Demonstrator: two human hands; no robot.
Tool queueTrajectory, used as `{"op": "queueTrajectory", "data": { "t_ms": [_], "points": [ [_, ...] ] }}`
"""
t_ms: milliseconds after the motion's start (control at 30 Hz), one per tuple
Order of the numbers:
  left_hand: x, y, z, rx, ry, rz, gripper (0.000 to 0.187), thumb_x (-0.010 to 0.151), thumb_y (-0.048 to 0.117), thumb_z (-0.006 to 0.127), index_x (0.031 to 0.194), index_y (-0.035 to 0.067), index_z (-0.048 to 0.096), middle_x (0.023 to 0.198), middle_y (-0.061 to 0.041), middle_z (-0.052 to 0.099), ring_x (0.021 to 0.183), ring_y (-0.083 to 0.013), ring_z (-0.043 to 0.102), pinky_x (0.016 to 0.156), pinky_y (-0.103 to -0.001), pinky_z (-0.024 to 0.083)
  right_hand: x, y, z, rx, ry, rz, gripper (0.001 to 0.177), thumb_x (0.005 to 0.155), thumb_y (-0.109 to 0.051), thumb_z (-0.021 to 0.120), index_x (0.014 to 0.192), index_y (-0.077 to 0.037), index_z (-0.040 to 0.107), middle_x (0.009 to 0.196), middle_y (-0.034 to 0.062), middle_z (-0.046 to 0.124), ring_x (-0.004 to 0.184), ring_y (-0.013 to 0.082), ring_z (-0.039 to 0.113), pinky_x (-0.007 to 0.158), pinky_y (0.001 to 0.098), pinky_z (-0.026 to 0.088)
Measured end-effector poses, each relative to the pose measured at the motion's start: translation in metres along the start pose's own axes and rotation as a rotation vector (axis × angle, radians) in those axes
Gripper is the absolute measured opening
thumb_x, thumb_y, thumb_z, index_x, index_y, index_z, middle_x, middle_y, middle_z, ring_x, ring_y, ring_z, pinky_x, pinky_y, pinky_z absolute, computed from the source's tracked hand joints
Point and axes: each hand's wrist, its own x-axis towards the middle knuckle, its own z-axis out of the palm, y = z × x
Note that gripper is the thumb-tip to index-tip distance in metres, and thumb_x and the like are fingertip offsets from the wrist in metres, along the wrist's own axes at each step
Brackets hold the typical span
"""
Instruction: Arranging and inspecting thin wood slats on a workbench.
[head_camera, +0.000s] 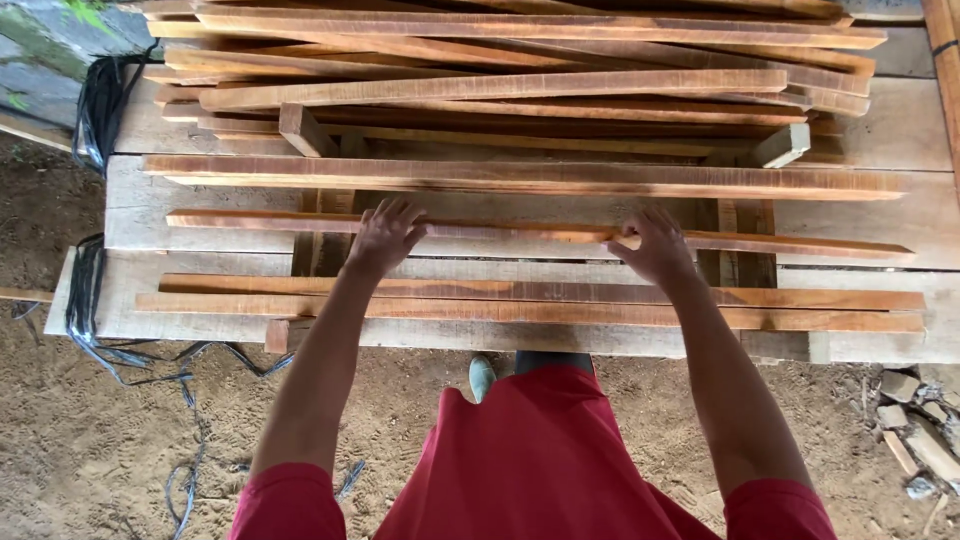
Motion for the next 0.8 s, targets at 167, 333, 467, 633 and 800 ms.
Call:
{"op": "queueTrajectory", "data": {
  "t_ms": [167, 333, 467, 633, 800],
  "points": [
    [-0.003, -0.015, -0.001, 0.022, -0.179, -0.122, 0.031, 0.092, 0.048, 0.071, 0.109, 0.023, 0.074, 0.113, -0.002, 0.061, 0.114, -0.0271, 0.059, 0.083, -0.049, 0.057, 0.001, 0.037, 0.014, 0.084, -0.216, 0.072, 0.042, 0.089, -0.044, 0.079, 0.116, -0.012, 0.071, 0.107, 0.0136, 0.07, 0.11, 0.0377, 0.066, 0.098, 0.0503, 0.051],
    [-0.001, -0.024, -0.01, -0.054, -0.574, -0.229, 0.037, 0.09, 0.059, 0.067, 0.109, 0.029, 0.074, 0.117, 0.0, 0.072, 0.121, -0.0279, 0.065, 0.097, -0.048, 0.053, 0.007, 0.03, -0.008, 0.15, -0.572, 0.205, 0.05, 0.089, -0.048, 0.073, 0.117, -0.007, 0.075, 0.115, 0.0204, 0.074, 0.117, 0.0422, 0.066, 0.104, 0.0537, 0.049],
    [-0.009, -0.039, 0.017, -0.098, -0.841, -0.257, 0.031, 0.083, 0.047, 0.076, 0.108, 0.029, 0.076, 0.115, -0.004, 0.076, 0.118, -0.032, 0.07, 0.102, -0.047, 0.054, 0.006, 0.042, -0.006, 0.121, -0.812, 0.173, 0.038, 0.078, -0.035, 0.076, 0.106, -0.011, 0.08, 0.105, 0.0207, 0.08, 0.109, 0.0461, 0.071, 0.098, 0.0555, 0.052],
    [-0.008, -0.025, -0.004, -0.208, -0.978, -0.286, 0.047, 0.089, 0.052, 0.066, 0.121, 0.018, 0.073, 0.125, -0.016, 0.072, 0.126, -0.0384, 0.063, 0.109, -0.048, 0.049, 0.002, 0.069, 0.028, 0.14, -0.878, 0.254, 0.044, 0.076, -0.045, 0.075, 0.109, -0.016, 0.079, 0.106, 0.0179, 0.08, 0.108, 0.0421, 0.072, 0.096, 0.0511, 0.052],
    [-0.005, -0.013, -0.023, -0.26, -1.06, -0.364, 0.057, 0.094, 0.057, 0.055, 0.126, 0.012, 0.072, 0.136, -0.023, 0.067, 0.133, -0.0441, 0.058, 0.114, -0.051, 0.044, -0.015, 0.066, 0.029, 0.177, -0.901, 0.4, 0.052, 0.082, -0.06, 0.068, 0.109, -0.018, 0.082, 0.11, 0.0169, 0.08, 0.113, 0.0392, 0.071, 0.097, 0.0487, 0.051]
  ]
}}
